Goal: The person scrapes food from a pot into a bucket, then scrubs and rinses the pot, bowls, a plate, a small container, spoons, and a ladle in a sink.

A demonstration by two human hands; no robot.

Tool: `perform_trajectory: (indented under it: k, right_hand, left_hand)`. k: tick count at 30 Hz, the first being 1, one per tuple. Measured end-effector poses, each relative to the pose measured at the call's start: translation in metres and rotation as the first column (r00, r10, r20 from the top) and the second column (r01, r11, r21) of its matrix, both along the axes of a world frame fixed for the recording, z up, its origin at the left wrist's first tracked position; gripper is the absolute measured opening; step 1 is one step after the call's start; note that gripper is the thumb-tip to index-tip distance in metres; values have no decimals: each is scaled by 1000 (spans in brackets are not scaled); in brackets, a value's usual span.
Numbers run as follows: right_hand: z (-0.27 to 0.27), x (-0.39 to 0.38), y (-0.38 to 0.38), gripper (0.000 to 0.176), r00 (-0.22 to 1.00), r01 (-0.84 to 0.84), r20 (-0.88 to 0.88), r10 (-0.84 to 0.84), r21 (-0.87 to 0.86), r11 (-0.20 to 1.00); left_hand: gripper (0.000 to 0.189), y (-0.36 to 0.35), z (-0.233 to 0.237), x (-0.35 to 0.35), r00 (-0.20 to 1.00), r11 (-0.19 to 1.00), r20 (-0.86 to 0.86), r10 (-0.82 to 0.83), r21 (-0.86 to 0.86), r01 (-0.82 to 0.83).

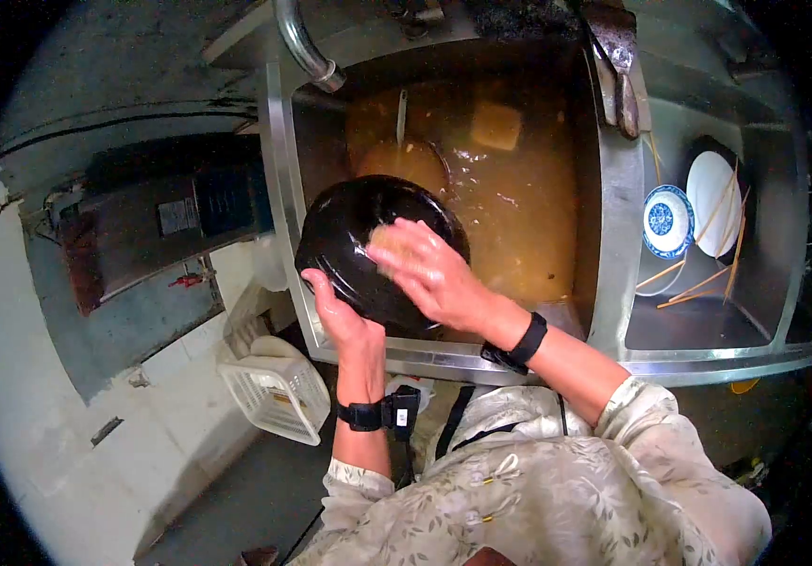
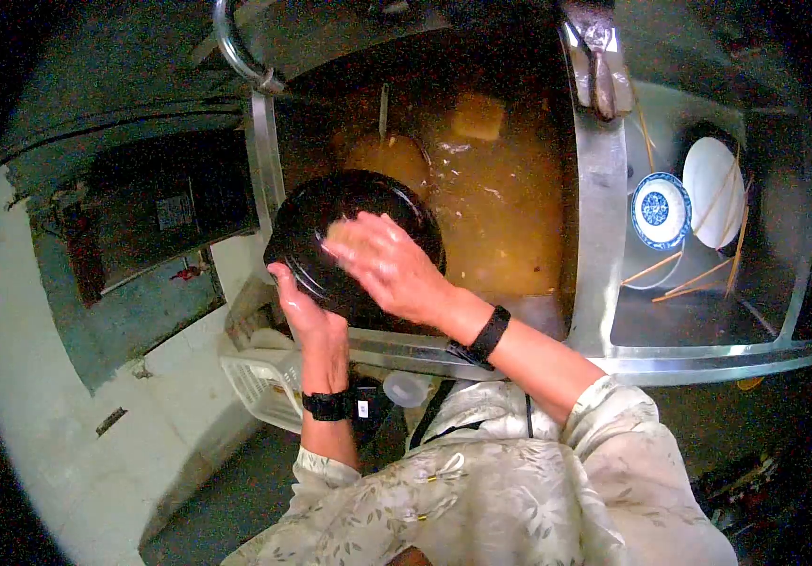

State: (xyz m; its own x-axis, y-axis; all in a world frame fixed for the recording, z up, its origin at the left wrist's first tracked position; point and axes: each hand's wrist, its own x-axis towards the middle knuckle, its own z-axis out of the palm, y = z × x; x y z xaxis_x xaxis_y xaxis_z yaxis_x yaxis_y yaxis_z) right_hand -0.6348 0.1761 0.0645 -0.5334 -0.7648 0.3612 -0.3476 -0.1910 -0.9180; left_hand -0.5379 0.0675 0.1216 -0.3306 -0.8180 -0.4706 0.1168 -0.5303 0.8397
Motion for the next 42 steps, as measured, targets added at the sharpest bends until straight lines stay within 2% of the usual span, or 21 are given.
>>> perform_trajectory:
  k: [4, 7, 11, 15, 16, 18, 19, 20, 21, 23, 24, 25, 26, 27, 29, 30, 32, 34, 37, 40, 42]
  right_hand:
    - [-25, -12, 15, 36, 988, -10, -156, 17, 43, 999]
    - [-86, -28, 31, 41, 992, -2, 125, -18, 161, 987]
    - [-173, -34, 44, 37, 996, -24, 82, -15, 445, 895]
    - [-243, -54, 74, 38, 851, 244, 164, -499, 718, 652]
    - [-258, -55, 74, 40, 712, 419, 50, -701, 770, 481]
    - [-260, -54, 79, 45, 679, 329, -60, -732, 916, 231]
    - [-246, -55, 75, 45, 680, 326, -53, -732, 915, 237]
    - [-230, -51, 67, 47, 398, 23, 490, -776, 840, 542]
    - [-211, -51, 60, 48, -60, -125, 829, -556, 546, 828]
    - [-156, -51, 46, 43, -241, -73, 960, -144, 130, 989]
    - [-130, -48, 36, 37, -236, 8, 972, 14, -13, 1000]
    - [-105, -46, 30, 35, -61, 25, 995, 85, -83, 996]
    - [-79, -42, 22, 33, 315, 86, 949, 22, -51, 995]
    - [-48, -40, 15, 31, 548, 30, 836, -10, -8, 1000]
    - [-12, -17, -3, 28, 935, 38, 346, -72, 103, 994]
    - [-9, -4, -9, 27, 995, 104, -19, -102, 137, 985]
    - [-2, -2, -6, 28, 986, 117, -135, -99, 133, 984]
    - [-15, -8, -6, 29, 964, 126, -250, -90, 130, 983]
    - [-77, -17, 12, 38, 959, 187, 171, -226, 219, 958]
    - [-126, -26, 28, 45, 736, 53, 637, -230, 284, 957]
    - [-143, -37, 24, 45, 703, 17, 686, -189, 249, 968]
  left_hand:
    - [61, -8, 1, -7, 994, 990, -80, 78, 126, -68]
    - [60, -12, -2, -7, 990, 989, -82, 115, 107, -106]
    - [60, -24, -10, 0, 987, 983, -70, 142, 124, -132]
    - [60, -29, -14, 1, 974, 968, -59, 219, 141, -209]
    - [60, -30, -14, 1, 973, 967, -59, 223, 137, -213]
    - [61, -29, -14, -1, 980, 977, -48, 191, 106, -185]
    - [61, -27, -15, -4, 969, 964, -12, 245, 109, -242]
    - [61, -27, -16, -3, 969, 964, -13, 245, 106, -242]
    - [61, -25, -22, -4, 976, 973, -31, 214, 95, -211]
    - [61, -18, -28, -7, 984, 982, -34, 173, 88, -170]
    - [61, -15, -30, -8, 985, 981, -34, 172, 93, -168]
    - [61, -11, -31, -10, 985, 982, -20, 169, 89, -166]
    - [61, -9, -31, -14, 987, 984, -16, 161, 80, -160]
    - [61, -9, -35, -17, 988, 985, -24, 155, 83, -152]
    - [58, -7, -40, -17, 990, 986, -37, 137, 99, -133]
    - [59, -4, -36, -21, 987, 971, 32, 155, 178, -159]
    - [62, 2, -22, -31, 985, 916, 34, 166, 364, -167]
    - [59, 0, -35, -22, 992, 977, -53, 118, 185, -107]
    - [54, 5, -23, -14, 991, 965, -33, 130, 232, -119]
    - [56, 5, -14, 5, 996, 969, -28, 89, 234, -80]
    - [64, 6, -12, 19, 999, 960, -42, 23, 280, -11]
